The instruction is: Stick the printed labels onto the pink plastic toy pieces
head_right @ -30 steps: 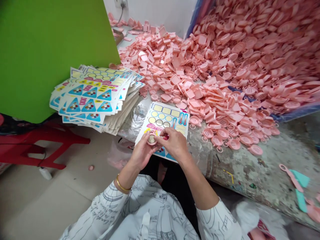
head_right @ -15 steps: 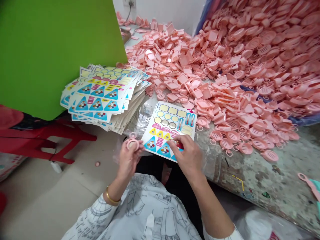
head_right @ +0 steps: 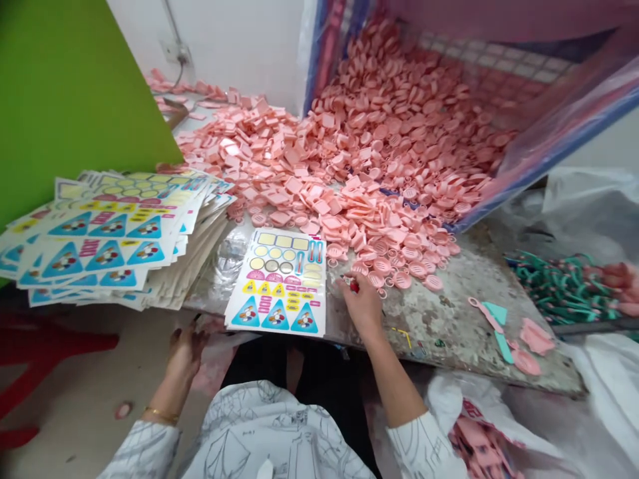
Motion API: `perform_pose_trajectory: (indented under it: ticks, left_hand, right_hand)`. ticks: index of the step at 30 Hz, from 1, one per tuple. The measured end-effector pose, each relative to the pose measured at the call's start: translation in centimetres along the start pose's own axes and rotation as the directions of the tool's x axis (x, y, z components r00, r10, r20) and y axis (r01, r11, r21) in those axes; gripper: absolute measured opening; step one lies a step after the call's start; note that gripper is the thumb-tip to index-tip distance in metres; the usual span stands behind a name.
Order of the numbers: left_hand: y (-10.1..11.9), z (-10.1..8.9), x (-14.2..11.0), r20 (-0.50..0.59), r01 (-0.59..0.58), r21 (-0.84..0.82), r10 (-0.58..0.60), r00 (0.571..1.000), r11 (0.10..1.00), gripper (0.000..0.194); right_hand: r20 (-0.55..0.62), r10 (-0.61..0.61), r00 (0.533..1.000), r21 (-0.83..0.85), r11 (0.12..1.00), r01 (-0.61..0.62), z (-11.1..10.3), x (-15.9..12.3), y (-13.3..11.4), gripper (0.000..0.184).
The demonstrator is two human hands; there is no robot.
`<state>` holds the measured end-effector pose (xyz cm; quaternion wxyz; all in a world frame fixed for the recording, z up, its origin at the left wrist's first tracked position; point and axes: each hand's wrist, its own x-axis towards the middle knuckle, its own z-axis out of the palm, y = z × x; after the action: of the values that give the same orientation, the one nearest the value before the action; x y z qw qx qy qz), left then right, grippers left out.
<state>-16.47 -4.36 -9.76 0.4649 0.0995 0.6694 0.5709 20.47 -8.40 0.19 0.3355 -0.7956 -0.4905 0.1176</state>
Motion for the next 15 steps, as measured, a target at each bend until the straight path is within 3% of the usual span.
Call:
perform_pose_trajectory:
  ticks: [3, 6, 8, 12, 15]
  left_hand:
    - [0.2, -0.9, -1.5, -0.09, 0.011, -0.018, -0.012, 0.996, 1.0, 0.036]
    - [0.9, -1.5, -3.1, -0.138, -0.142, 0.02, 0.144, 0.98, 0.99, 0.032]
    - [1.5, -1.5, -4.4, -0.125, -0.267, 0.071, 0.274, 0.954, 0.961, 0.03]
    - [3.2, -0.1, -8.1, 0.0, -0.497, 0.123, 0.501, 0.865, 0.859, 0.025]
    - [4.7, 1.9, -11.1, 0.194, -0.563, 0.105, 0.538, 0.82, 0.82, 0.015]
  right_hand:
    - [0.02, -0.174, 0.985, -0.228, 0.958, 0.174, 0.5, 3.0, 0.2, 0.033]
    - [0.139, -0.254, 0.957, -0.44, 0.85, 0.289, 1.6, 5.7, 0.3, 0.045]
    - [0.195, -0.265, 0.944, -0.486, 0.81, 0.328, 2.1, 7.0, 0.4, 0.041]
    - [0.194, -0.301, 0.934, -0.404, 0.843, 0.355, 1.7, 7.9, 0.9, 0.029]
    - [0.093, -0.297, 0.95, -0.164, 0.937, 0.309, 0.6, 6.7, 0.3, 0.025]
